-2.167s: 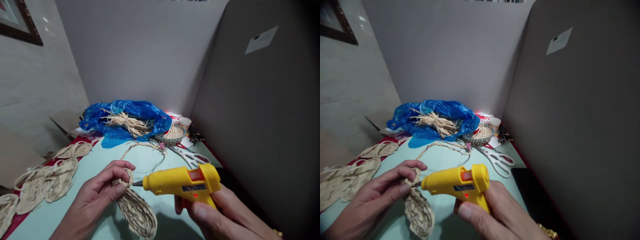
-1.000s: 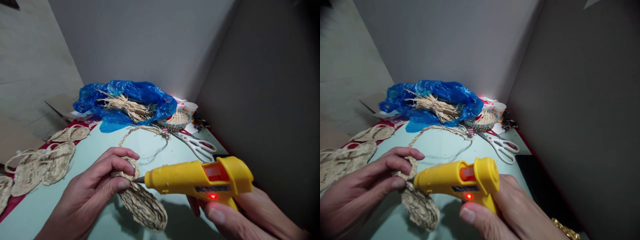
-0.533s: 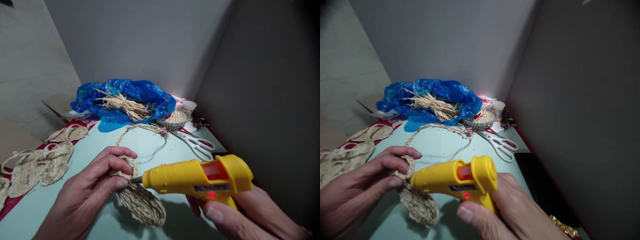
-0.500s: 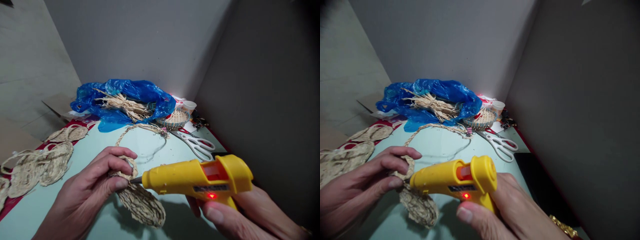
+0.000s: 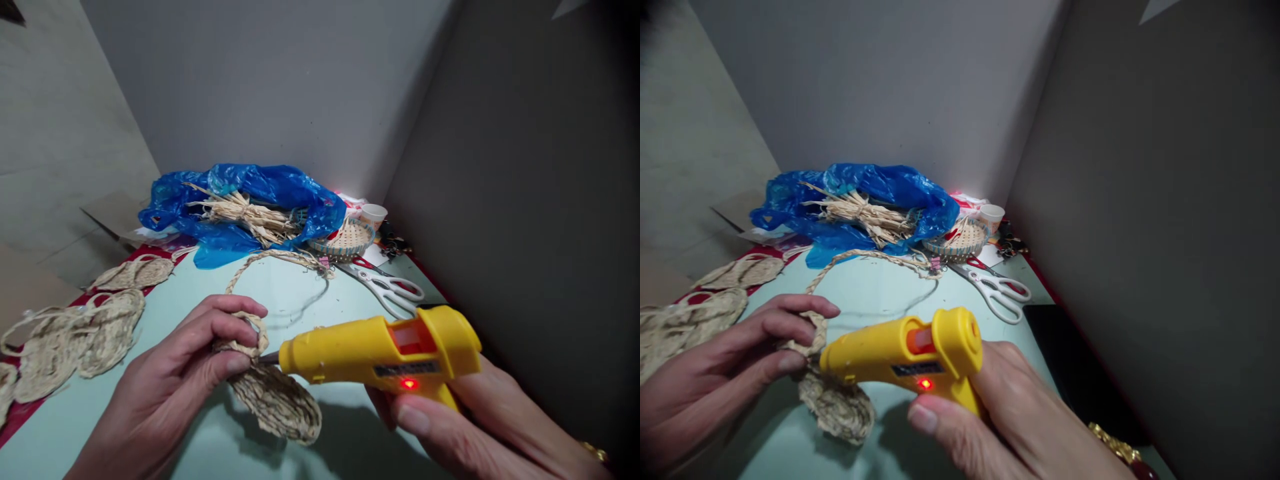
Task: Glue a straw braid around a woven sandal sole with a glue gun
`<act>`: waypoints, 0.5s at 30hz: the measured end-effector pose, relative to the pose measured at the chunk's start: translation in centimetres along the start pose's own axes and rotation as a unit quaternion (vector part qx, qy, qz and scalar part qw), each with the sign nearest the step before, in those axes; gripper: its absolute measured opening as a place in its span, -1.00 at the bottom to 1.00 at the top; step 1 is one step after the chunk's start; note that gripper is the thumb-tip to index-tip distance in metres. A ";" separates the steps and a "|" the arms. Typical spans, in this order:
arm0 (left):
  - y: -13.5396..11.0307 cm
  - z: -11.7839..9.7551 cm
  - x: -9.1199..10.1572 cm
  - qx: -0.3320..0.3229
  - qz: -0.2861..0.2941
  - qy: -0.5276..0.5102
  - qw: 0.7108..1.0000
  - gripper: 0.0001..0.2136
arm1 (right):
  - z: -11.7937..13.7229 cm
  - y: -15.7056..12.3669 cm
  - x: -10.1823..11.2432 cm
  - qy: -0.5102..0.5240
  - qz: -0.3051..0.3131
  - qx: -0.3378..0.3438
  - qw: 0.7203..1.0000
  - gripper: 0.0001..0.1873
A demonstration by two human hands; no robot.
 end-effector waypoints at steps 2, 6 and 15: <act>0.0 0.1 0.0 0.000 0.001 0.000 1.000 -0.89 | -0.1 0.0 -0.2 0.002 0.009 -0.006 1.000 -0.83; -0.2 -0.1 -0.2 -0.010 0.012 -0.004 1.000 -0.91 | -0.1 0.0 -0.1 -0.007 0.001 -0.022 1.000 -0.78; -0.3 0.1 0.1 -0.007 0.008 0.002 1.000 -0.91 | 1.1 0.3 0.7 -0.021 -0.021 0.006 1.000 -0.84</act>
Point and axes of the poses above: each hand's wrist, its own y-axis towards the middle knuckle, its own x-axis out of the back of the hand, z = x × y, the point moved 10 cm from there along y, towards the middle knuckle, and after that the axes turned 10 degrees about z, right-handed, at the moved point
